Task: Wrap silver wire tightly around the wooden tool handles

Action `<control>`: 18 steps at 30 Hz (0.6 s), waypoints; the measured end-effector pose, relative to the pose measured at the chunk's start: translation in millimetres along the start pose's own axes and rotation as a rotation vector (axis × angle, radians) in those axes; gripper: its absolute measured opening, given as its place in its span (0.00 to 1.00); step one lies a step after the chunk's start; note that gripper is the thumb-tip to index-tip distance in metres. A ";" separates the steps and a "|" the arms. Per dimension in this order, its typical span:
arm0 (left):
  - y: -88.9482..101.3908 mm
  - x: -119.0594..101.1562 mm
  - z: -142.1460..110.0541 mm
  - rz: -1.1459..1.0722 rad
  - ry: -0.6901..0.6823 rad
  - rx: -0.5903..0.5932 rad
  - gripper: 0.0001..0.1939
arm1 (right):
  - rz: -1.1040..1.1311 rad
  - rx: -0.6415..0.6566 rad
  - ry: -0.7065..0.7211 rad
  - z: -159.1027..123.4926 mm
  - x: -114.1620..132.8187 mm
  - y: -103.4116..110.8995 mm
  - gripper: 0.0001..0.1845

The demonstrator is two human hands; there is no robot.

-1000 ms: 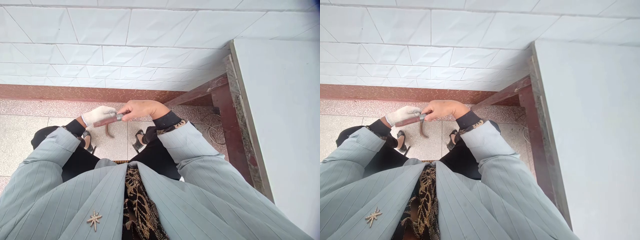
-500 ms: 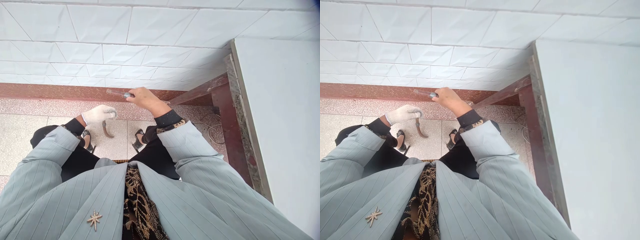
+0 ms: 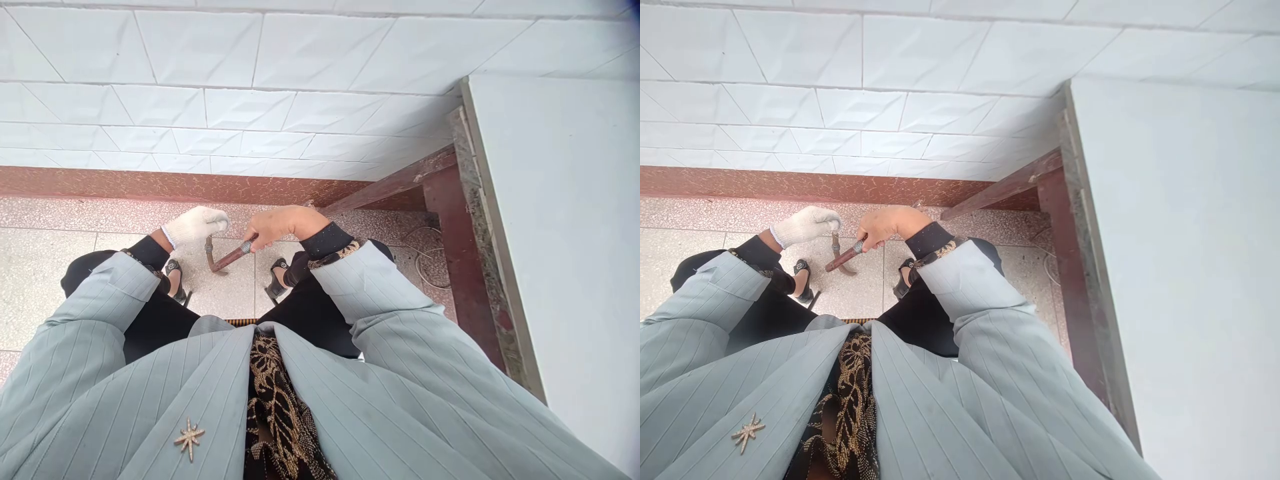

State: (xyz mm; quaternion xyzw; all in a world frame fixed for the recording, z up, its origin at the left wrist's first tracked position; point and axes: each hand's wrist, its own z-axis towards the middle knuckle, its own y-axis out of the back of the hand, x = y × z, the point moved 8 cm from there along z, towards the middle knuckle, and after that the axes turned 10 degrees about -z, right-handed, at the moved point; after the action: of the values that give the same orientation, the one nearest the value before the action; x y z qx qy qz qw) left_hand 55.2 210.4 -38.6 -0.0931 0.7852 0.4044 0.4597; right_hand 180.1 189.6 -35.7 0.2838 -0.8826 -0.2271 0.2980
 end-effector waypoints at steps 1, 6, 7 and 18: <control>0.8 1.9 0.7 -0.002 0.012 -0.006 0.17 | 0.023 -0.007 0.036 -1.7 0.6 1.2 0.09; 5.9 9.5 2.9 -0.066 0.044 -0.065 0.14 | 0.230 -0.169 0.182 -15.9 -5.1 17.8 0.09; 6.7 10.5 3.0 -0.093 0.052 -0.082 0.14 | 0.306 -0.281 0.193 -20.2 -8.5 26.8 0.09; -16.6 -15.3 0.6 -0.164 -0.048 0.076 0.17 | 0.547 -0.891 -0.334 -32.5 -59.9 53.1 0.09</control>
State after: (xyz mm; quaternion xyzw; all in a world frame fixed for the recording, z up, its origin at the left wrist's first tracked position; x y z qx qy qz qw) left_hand 72.8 196.6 -35.7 -0.1299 0.7786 0.3374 0.5130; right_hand 221.6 259.2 -5.8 -0.1494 -0.7781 -0.5350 0.2933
